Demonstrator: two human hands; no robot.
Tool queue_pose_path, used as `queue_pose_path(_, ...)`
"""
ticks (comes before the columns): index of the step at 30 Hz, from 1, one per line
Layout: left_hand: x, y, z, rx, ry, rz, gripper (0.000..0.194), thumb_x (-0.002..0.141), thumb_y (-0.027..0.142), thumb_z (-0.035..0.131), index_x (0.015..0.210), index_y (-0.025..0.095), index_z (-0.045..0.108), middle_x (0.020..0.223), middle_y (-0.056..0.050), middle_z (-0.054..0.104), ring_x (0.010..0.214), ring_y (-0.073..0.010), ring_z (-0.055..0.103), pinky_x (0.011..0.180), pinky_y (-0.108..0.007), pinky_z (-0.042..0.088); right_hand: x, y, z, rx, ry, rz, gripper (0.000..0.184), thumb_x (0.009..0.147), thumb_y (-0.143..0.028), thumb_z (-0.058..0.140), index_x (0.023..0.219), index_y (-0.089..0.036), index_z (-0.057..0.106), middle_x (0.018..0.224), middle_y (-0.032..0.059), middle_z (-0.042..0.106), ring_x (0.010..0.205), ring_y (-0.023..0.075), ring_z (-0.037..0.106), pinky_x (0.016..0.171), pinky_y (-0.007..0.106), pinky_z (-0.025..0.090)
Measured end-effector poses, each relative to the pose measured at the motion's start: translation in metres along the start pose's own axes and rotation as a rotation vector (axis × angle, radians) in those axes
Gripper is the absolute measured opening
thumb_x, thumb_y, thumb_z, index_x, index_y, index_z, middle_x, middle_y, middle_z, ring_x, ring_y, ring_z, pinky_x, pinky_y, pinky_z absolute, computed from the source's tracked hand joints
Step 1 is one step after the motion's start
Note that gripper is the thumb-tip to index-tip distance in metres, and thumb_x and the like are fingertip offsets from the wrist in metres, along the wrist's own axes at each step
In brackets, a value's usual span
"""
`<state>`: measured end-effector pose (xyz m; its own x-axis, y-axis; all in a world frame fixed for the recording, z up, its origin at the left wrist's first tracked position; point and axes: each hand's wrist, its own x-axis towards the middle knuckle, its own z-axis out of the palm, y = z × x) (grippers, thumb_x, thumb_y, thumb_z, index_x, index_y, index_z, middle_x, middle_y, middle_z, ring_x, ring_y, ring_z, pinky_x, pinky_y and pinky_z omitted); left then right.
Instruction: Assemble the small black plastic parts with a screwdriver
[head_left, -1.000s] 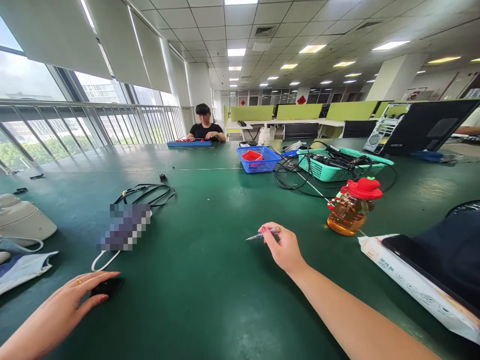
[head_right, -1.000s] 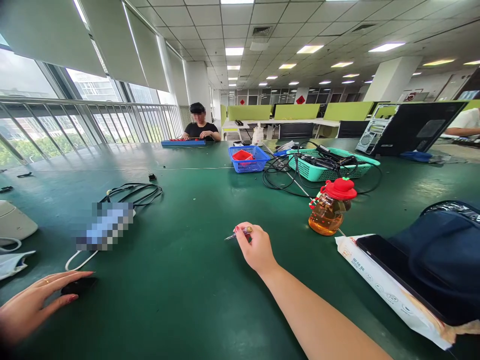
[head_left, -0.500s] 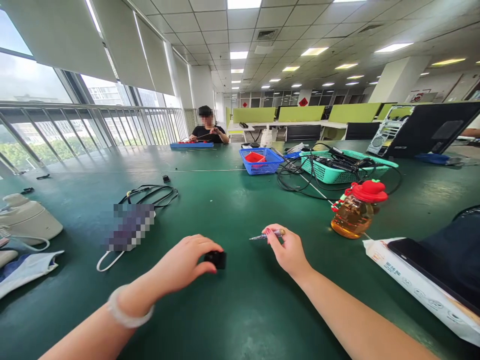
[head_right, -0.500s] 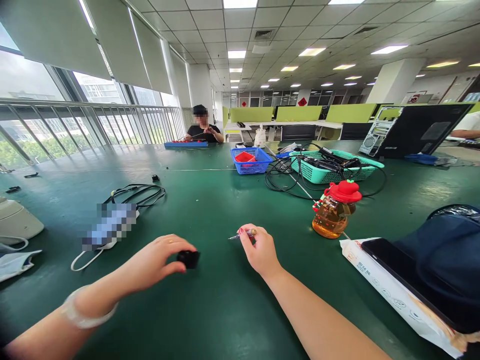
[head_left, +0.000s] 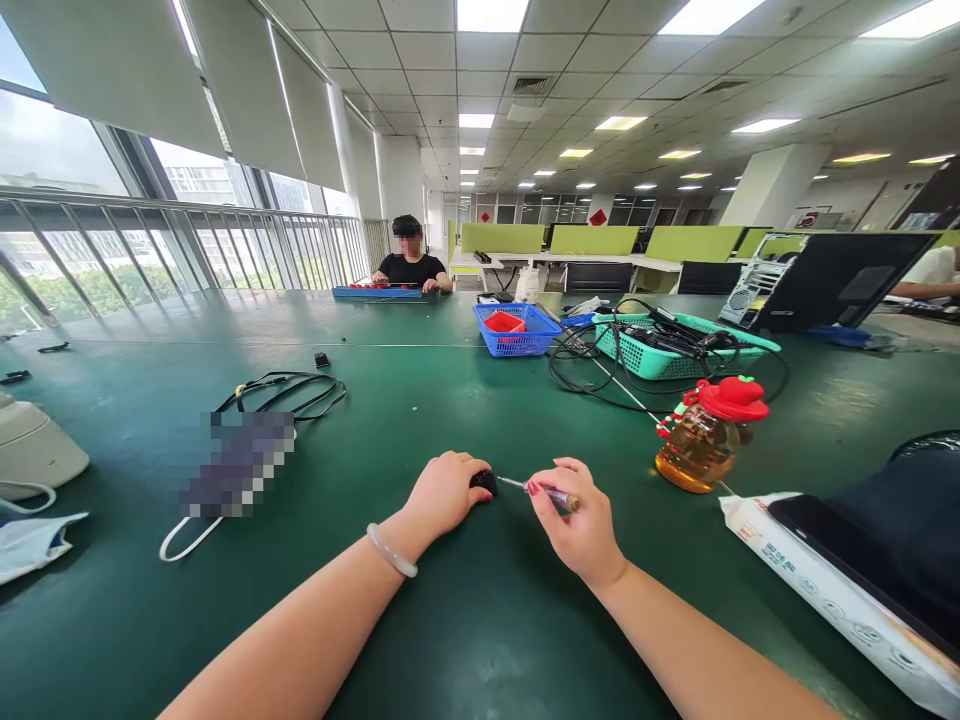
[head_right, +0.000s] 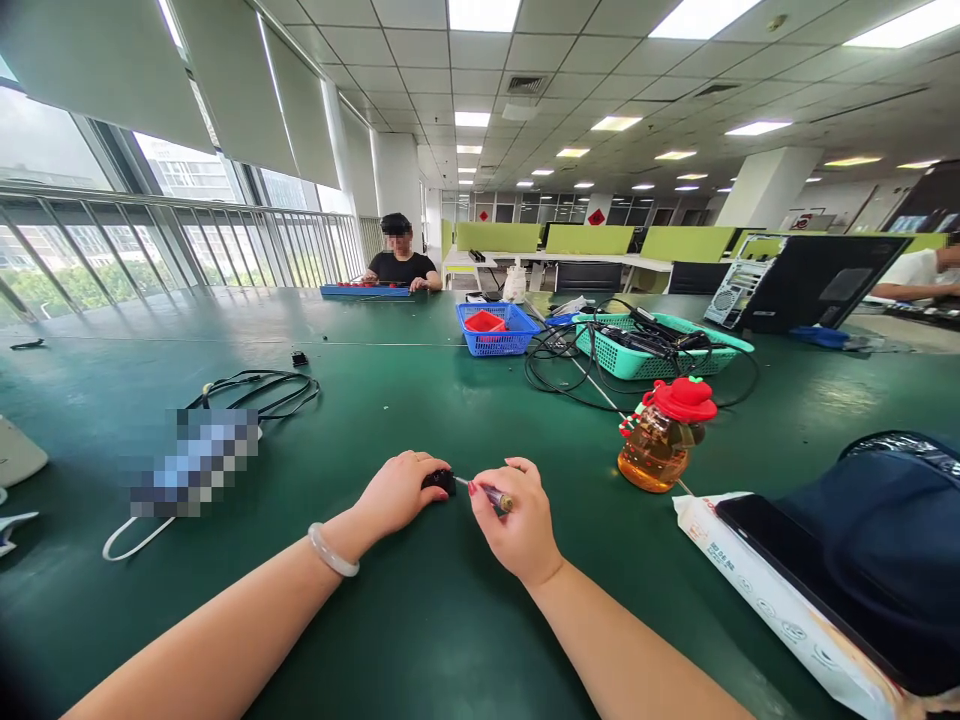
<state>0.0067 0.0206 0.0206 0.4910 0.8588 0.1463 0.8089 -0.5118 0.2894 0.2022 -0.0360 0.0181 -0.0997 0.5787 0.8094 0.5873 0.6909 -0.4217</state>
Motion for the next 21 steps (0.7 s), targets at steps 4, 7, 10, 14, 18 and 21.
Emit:
queue_pose_path(4, -0.001, -0.004, 0.001, -0.189, -0.014, -0.04, 0.043, 0.079, 0.035, 0.07, 0.121, 0.025, 0.064, 0.118, -0.005, 0.07, 0.11, -0.0253, 0.061, 0.097, -0.037, 0.047, -0.001, -0.007, 0.001, 0.005, -0.068, -0.044, 0.014, 0.09, -0.022, 0.051, 0.079, -0.023, 0.059, 0.065, -0.0043, 0.065, 0.057, 0.0121, 0.058, 0.09, 0.041, 0.043)
queue_pose_path(7, -0.001, -0.006, 0.002, -0.235, -0.007, -0.074, 0.048, 0.076, 0.034, 0.072, 0.122, 0.026, 0.064, 0.116, -0.006, 0.07, 0.108, -0.0259, 0.062, 0.097, -0.038, 0.048, -0.001, -0.012, 0.001, -0.006, -0.136, -0.09, 0.013, 0.089, -0.022, 0.05, 0.079, -0.024, 0.058, 0.064, -0.0038, 0.065, 0.055, 0.0124, 0.057, 0.09, 0.041, 0.043)
queue_pose_path(10, -0.002, -0.008, 0.003, -0.26, -0.001, -0.07, 0.048, 0.074, 0.033, 0.074, 0.121, 0.026, 0.065, 0.116, -0.006, 0.07, 0.109, -0.0257, 0.062, 0.098, -0.038, 0.048, -0.001, -0.015, 0.001, -0.018, -0.174, -0.127, 0.014, 0.09, -0.021, 0.049, 0.08, -0.024, 0.058, 0.065, -0.0037, 0.066, 0.057, 0.0125, 0.058, 0.091, 0.041, 0.042)
queue_pose_path(14, -0.004, -0.011, 0.005, -0.303, 0.012, -0.036, 0.04, 0.075, 0.03, 0.073, 0.115, 0.026, 0.069, 0.115, -0.002, 0.072, 0.108, -0.0245, 0.062, 0.098, -0.036, 0.047, -0.001, -0.016, 0.002, -0.028, -0.193, -0.145, 0.012, 0.089, -0.019, 0.051, 0.081, -0.024, 0.058, 0.067, -0.0041, 0.067, 0.06, 0.0123, 0.059, 0.093, 0.041, 0.04)
queue_pose_path(18, -0.005, -0.011, 0.005, -0.305, 0.024, -0.025, 0.037, 0.076, 0.03, 0.072, 0.113, 0.027, 0.069, 0.114, -0.001, 0.072, 0.107, -0.0241, 0.062, 0.098, -0.036, 0.047, 0.0, -0.019, 0.002, -0.057, -0.214, -0.182, 0.013, 0.089, -0.017, 0.051, 0.08, -0.024, 0.058, 0.064, -0.0051, 0.064, 0.058, 0.0118, 0.057, 0.095, 0.041, 0.039)
queue_pose_path(21, -0.006, -0.01, 0.007, -0.301, 0.031, -0.027, 0.036, 0.077, 0.03, 0.07, 0.113, 0.027, 0.069, 0.114, -0.002, 0.072, 0.107, -0.0241, 0.062, 0.097, -0.036, 0.047, 0.0, -0.022, 0.001, -0.096, -0.212, -0.247, 0.012, 0.088, -0.016, 0.052, 0.081, -0.023, 0.058, 0.065, -0.0046, 0.063, 0.058, 0.0114, 0.056, 0.096, 0.041, 0.038)
